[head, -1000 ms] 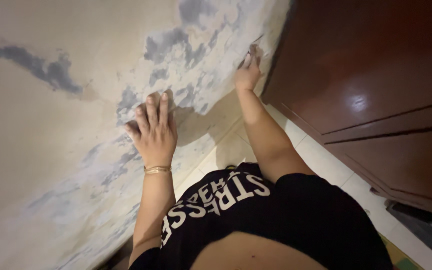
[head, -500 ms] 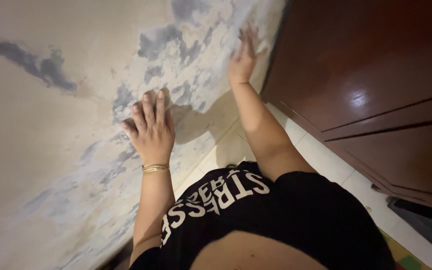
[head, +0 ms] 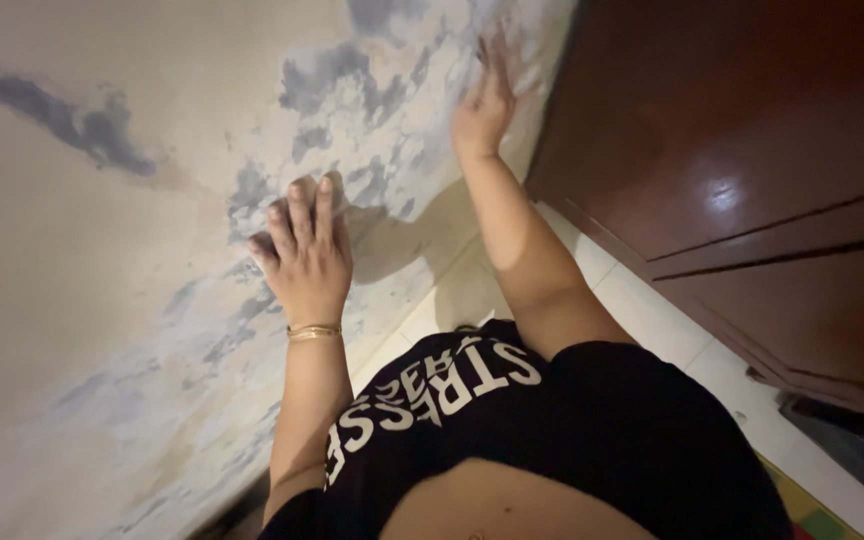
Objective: The person sands a wall surface using a sanding block held in the right hand while the left hand supports the wall. The person moves the sanding block across different areas of the wall to smooth the surface.
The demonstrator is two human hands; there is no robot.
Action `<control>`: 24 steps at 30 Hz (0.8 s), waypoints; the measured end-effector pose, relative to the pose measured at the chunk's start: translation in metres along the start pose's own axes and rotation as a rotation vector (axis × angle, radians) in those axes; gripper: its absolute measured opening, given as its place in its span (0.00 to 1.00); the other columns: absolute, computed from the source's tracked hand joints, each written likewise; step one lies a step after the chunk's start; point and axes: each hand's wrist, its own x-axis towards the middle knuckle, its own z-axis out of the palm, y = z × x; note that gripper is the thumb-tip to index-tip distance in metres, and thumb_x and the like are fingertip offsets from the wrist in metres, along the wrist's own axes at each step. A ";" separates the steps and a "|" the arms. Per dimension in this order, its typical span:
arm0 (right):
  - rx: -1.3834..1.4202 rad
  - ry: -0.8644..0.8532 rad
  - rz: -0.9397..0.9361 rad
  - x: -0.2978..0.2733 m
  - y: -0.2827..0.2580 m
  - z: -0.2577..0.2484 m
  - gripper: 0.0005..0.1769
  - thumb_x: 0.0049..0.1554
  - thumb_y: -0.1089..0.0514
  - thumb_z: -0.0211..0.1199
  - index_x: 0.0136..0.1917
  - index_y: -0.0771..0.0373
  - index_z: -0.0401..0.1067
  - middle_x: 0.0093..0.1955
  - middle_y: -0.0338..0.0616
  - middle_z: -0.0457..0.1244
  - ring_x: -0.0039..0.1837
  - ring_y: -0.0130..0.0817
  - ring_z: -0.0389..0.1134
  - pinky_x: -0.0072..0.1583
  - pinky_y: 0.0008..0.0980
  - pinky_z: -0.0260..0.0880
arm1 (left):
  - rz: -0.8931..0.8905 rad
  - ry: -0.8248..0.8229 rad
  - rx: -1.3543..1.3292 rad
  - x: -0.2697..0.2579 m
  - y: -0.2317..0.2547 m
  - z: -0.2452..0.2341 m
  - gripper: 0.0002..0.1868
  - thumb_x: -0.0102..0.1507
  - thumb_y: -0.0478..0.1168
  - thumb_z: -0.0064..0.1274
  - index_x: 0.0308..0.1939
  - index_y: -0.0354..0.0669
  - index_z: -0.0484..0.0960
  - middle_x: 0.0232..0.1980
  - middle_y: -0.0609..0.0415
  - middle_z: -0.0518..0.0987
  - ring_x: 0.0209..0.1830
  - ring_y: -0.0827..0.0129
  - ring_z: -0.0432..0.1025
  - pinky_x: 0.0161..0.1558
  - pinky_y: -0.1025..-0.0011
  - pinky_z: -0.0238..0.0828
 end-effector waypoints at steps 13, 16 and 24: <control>-0.023 0.010 0.016 0.011 -0.034 -0.006 0.22 0.70 0.56 0.51 0.76 0.54 0.65 0.78 0.42 0.61 0.84 0.49 0.51 0.82 0.54 0.30 | -0.008 -0.078 -0.082 -0.007 0.002 -0.006 0.30 0.77 0.56 0.50 0.84 0.66 0.65 0.84 0.57 0.60 0.81 0.56 0.49 0.78 0.42 0.31; 0.056 0.073 -0.187 0.009 -0.026 0.000 0.21 0.73 0.55 0.47 0.78 0.46 0.61 0.82 0.31 0.56 0.85 0.41 0.47 0.85 0.53 0.24 | -0.010 -0.051 -0.061 -0.002 0.001 -0.003 0.31 0.77 0.57 0.50 0.84 0.66 0.63 0.86 0.57 0.55 0.83 0.56 0.47 0.79 0.43 0.25; 0.065 -0.209 0.724 -0.015 0.036 0.004 0.21 0.73 0.52 0.44 0.74 0.57 0.66 0.76 0.45 0.61 0.79 0.45 0.59 0.76 0.44 0.52 | -0.009 -0.015 0.001 -0.004 0.001 0.000 0.33 0.77 0.60 0.48 0.85 0.68 0.59 0.88 0.58 0.49 0.86 0.57 0.41 0.80 0.44 0.21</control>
